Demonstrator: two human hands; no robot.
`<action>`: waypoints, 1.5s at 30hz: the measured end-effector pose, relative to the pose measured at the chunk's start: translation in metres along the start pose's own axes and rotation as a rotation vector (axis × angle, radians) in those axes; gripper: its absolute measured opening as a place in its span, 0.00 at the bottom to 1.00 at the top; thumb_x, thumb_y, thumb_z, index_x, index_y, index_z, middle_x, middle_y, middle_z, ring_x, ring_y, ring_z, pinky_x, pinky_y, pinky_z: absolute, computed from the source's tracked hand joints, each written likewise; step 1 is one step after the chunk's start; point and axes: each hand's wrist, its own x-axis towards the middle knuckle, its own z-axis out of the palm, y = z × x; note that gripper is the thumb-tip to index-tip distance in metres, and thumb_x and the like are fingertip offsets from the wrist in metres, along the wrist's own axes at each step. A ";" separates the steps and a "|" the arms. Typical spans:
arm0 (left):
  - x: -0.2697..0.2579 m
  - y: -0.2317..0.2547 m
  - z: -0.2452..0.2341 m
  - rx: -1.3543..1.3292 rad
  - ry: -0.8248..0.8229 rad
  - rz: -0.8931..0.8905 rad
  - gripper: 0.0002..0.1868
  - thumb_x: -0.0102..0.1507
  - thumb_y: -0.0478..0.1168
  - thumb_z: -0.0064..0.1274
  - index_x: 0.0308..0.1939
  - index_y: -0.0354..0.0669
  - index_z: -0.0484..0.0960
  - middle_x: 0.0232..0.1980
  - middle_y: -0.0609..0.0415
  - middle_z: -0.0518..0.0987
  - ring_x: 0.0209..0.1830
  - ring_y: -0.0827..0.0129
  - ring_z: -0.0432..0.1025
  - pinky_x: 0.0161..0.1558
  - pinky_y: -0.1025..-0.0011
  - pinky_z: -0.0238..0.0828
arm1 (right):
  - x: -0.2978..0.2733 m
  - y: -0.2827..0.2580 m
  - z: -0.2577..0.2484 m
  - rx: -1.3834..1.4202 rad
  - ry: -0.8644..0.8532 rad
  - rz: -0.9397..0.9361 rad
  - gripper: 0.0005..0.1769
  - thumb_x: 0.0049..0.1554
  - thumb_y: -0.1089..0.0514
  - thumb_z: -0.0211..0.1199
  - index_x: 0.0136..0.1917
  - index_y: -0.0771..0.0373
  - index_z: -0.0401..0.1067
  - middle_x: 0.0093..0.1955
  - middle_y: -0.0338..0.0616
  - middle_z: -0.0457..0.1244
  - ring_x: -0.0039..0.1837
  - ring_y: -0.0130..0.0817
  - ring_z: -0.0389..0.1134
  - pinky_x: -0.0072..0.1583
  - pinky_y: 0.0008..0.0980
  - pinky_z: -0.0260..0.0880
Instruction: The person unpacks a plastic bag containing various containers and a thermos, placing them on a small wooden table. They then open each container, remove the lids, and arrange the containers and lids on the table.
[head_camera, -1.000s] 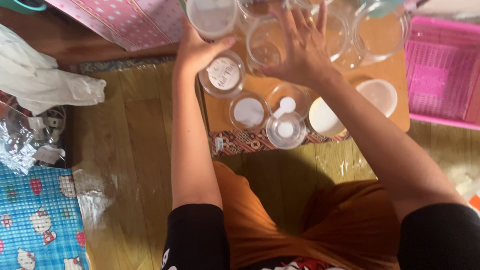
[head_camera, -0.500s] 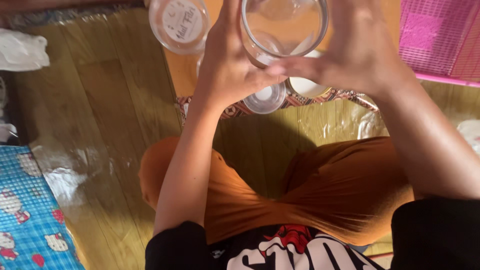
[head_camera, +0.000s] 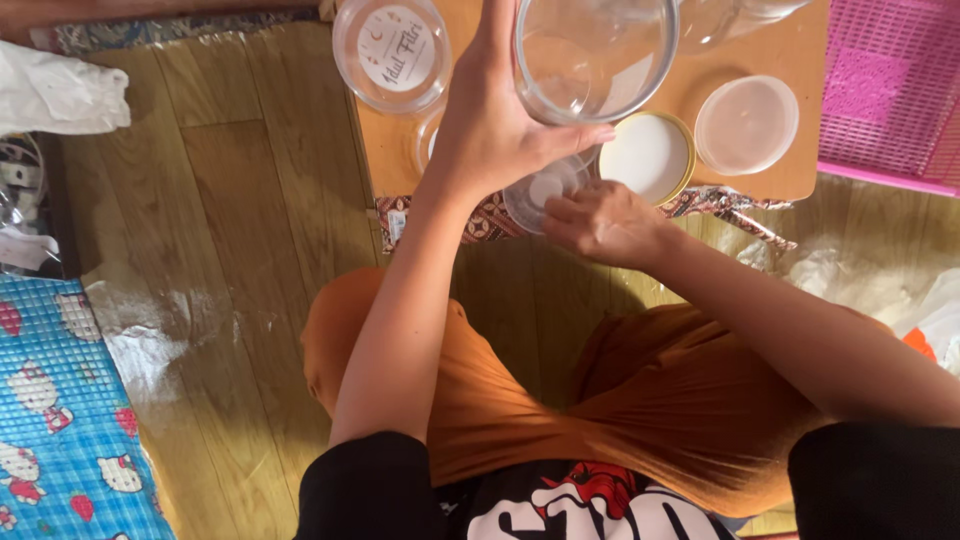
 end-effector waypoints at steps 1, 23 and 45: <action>0.000 0.001 0.001 0.040 0.014 0.023 0.52 0.45 0.44 0.71 0.61 0.40 0.48 0.57 0.44 0.65 0.59 0.56 0.63 0.59 0.67 0.63 | 0.000 0.001 -0.005 0.035 -0.006 0.011 0.09 0.39 0.61 0.61 0.30 0.60 0.61 0.32 0.40 0.55 0.33 0.31 0.60 0.34 0.31 0.62; 0.003 0.006 0.019 -0.030 -0.171 -0.014 0.48 0.45 0.49 0.68 0.62 0.42 0.58 0.65 0.48 0.59 0.68 0.58 0.54 0.69 0.65 0.52 | -0.020 0.053 -0.086 1.391 0.737 0.958 0.04 0.55 0.67 0.53 0.46 0.69 0.61 0.38 0.45 0.60 0.31 0.25 0.59 0.28 0.22 0.56; 0.001 0.016 0.044 -0.678 -0.149 -0.696 0.37 0.52 0.52 0.52 0.53 0.30 0.56 0.50 0.46 0.67 0.53 0.66 0.63 0.54 0.69 0.57 | -0.016 0.037 -0.078 1.276 0.791 1.064 0.10 0.57 0.59 0.52 0.45 0.70 0.63 0.36 0.42 0.61 0.33 0.24 0.62 0.29 0.22 0.60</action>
